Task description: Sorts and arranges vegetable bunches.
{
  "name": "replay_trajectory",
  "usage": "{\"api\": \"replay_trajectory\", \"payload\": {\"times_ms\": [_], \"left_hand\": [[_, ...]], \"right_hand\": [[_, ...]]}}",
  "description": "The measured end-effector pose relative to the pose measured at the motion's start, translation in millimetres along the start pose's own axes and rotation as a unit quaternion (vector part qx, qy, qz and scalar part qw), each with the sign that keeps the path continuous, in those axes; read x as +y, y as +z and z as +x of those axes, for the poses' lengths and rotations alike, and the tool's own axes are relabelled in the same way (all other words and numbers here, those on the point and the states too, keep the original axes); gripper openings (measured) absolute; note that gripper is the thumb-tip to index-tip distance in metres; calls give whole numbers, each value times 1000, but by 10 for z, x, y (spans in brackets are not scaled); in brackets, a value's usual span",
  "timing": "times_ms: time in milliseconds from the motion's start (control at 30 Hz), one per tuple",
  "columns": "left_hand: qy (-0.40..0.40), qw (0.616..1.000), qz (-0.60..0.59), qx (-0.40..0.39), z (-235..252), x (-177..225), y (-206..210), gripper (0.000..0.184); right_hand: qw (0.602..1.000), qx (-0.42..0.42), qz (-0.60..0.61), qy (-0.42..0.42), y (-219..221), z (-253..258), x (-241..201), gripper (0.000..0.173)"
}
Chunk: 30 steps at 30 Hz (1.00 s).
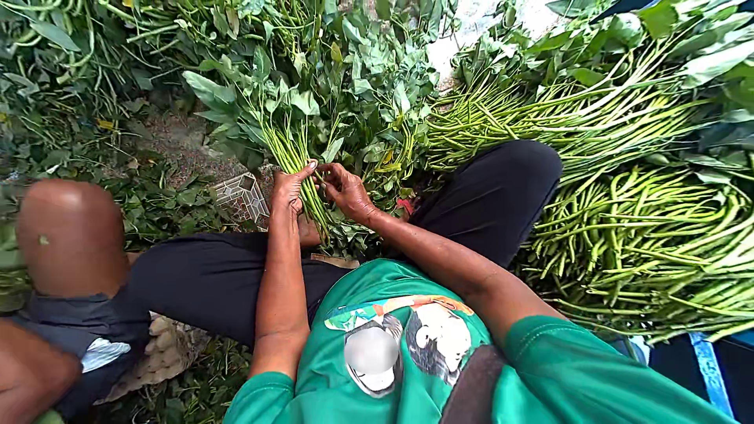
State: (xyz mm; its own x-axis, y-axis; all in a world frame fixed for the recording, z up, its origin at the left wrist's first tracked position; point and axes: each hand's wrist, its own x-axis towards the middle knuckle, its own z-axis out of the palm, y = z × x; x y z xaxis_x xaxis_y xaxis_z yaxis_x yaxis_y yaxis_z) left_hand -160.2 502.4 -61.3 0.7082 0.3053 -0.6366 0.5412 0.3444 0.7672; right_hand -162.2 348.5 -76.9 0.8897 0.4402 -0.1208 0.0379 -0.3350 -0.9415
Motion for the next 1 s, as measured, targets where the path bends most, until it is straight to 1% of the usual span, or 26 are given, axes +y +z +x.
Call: {"api": "replay_trajectory", "payload": {"times_ms": [67,167,233,300,400,467,533,600,633,667,700,733,767,800,833,867,900,933,1000], "left_hand": [[12,1000,-7,19,-1,-8,8,22],[25,999,-19,16,7,-21,-32,19],[21,1000,-8,18,12,-26,-40,15],[23,999,-5,36,45,-27,-61,14],[60,994,-27,90,181,39,-234,18],[92,987,-52,123,257,95,-372,22],[139,975,-73,154,278,176,-493,27],[193,962,-82,176,263,303,-665,31],[214,956,-81,181,241,367,-724,27],[226,955,-83,173,205,415,-752,23],[230,957,-84,157,178,443,-750,21],[222,962,-86,132,153,452,-718,20],[208,969,-89,101,133,437,-665,20],[188,975,-96,70,123,413,-604,19],[165,980,-105,35,127,390,-556,18],[142,984,-109,5,126,383,-514,17],[123,986,-116,-11,127,380,-475,16],[109,987,-121,-16,127,374,-444,14],[99,989,-114,-3,157,338,-414,13]], "right_hand": [[999,-19,-27,28,25,10,-13,35],[994,-55,-87,47,66,10,-31,30],[984,-89,-143,53,48,-17,-49,33],[971,-124,-198,39,12,-96,-39,38],[957,-160,-240,-3,-34,-377,54,38],[948,-217,-231,35,-128,-486,64,41],[918,-287,-262,77,-234,-460,85,42],[888,-329,-299,119,-262,-390,229,36],[890,-320,-294,134,-255,-317,368,30],[905,-294,-276,138,-232,-206,535,27],[925,-258,-237,143,-195,-52,674,28],[944,-223,-180,165,-141,127,772,32],[953,-199,-105,205,-78,290,823,38],[944,-191,-10,267,-27,420,814,45],[927,-169,82,323,42,512,830,49],[909,-146,139,365,114,570,836,51],[897,-129,158,393,187,595,858,52],[891,-125,150,410,253,598,912,52],[900,-141,87,403,341,569,1080,53]]}}
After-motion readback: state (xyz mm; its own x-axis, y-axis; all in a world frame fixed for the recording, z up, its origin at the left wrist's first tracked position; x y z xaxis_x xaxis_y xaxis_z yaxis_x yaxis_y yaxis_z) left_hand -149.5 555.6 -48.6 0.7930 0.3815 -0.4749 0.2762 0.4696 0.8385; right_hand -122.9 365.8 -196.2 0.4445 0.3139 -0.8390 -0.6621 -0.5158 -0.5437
